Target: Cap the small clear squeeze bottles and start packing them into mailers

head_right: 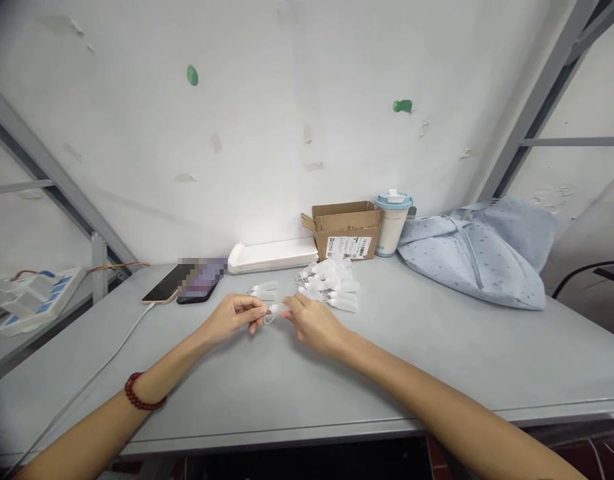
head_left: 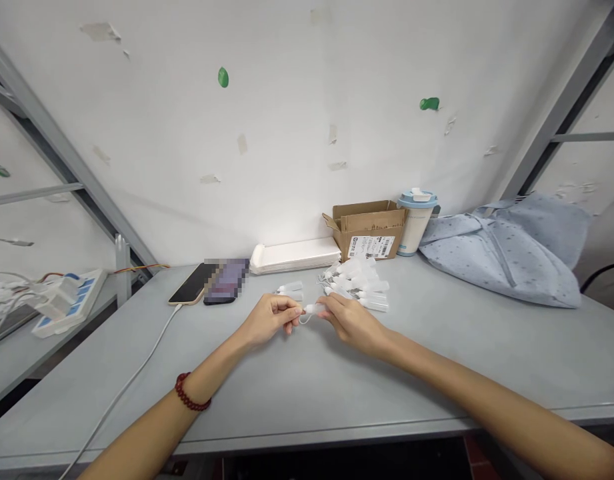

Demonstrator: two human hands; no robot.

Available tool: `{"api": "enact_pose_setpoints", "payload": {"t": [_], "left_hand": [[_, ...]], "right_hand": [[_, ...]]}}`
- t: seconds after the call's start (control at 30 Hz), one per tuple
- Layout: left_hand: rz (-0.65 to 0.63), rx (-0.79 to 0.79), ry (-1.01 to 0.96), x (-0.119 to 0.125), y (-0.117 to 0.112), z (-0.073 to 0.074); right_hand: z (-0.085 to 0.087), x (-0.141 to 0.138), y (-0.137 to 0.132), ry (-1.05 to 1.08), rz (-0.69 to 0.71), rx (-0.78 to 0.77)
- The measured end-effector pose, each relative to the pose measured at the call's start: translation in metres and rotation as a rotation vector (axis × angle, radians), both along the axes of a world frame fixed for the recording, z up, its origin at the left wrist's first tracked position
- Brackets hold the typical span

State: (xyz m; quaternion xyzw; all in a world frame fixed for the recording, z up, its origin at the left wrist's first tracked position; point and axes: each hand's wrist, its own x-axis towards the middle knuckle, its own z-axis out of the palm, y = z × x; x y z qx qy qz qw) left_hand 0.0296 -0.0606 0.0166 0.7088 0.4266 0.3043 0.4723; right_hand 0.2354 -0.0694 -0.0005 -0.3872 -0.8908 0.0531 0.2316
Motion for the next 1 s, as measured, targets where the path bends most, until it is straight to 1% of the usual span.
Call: {"api": "enact_pose_setpoints", "payload": {"t": [0.2,0.37,0.53,0.63,0.7,0.83,1.0], "left_hand": [[-0.025,-0.020,0.012,-0.002,0.001,-0.002],[-0.036,-0.054,-0.039,-0.003,0.003,-0.002],[-0.023,-0.144,-0.147,-0.006,0.007,0.002],[0.001,-0.167,-0.175,-0.008,0.009,0.003],[0.005,-0.173,-0.176,-0.009,0.010,0.004],[-0.028,-0.168,-0.151,-0.007,0.008,0.006],[-0.031,-0.169,-0.126,-0.005,0.005,0.004]], "right_hand": [[-0.001,-0.002,-0.001,-0.113,-0.032,0.066],[-0.001,-0.001,0.000,-0.129,-0.030,0.109],[0.004,0.003,0.002,-0.057,-0.032,0.081],[0.006,0.004,0.003,-0.025,-0.031,0.056],[0.007,0.004,0.003,-0.020,-0.038,0.035],[0.009,0.002,0.001,-0.047,-0.051,0.010],[0.004,-0.001,-0.002,-0.076,-0.043,-0.011]]}}
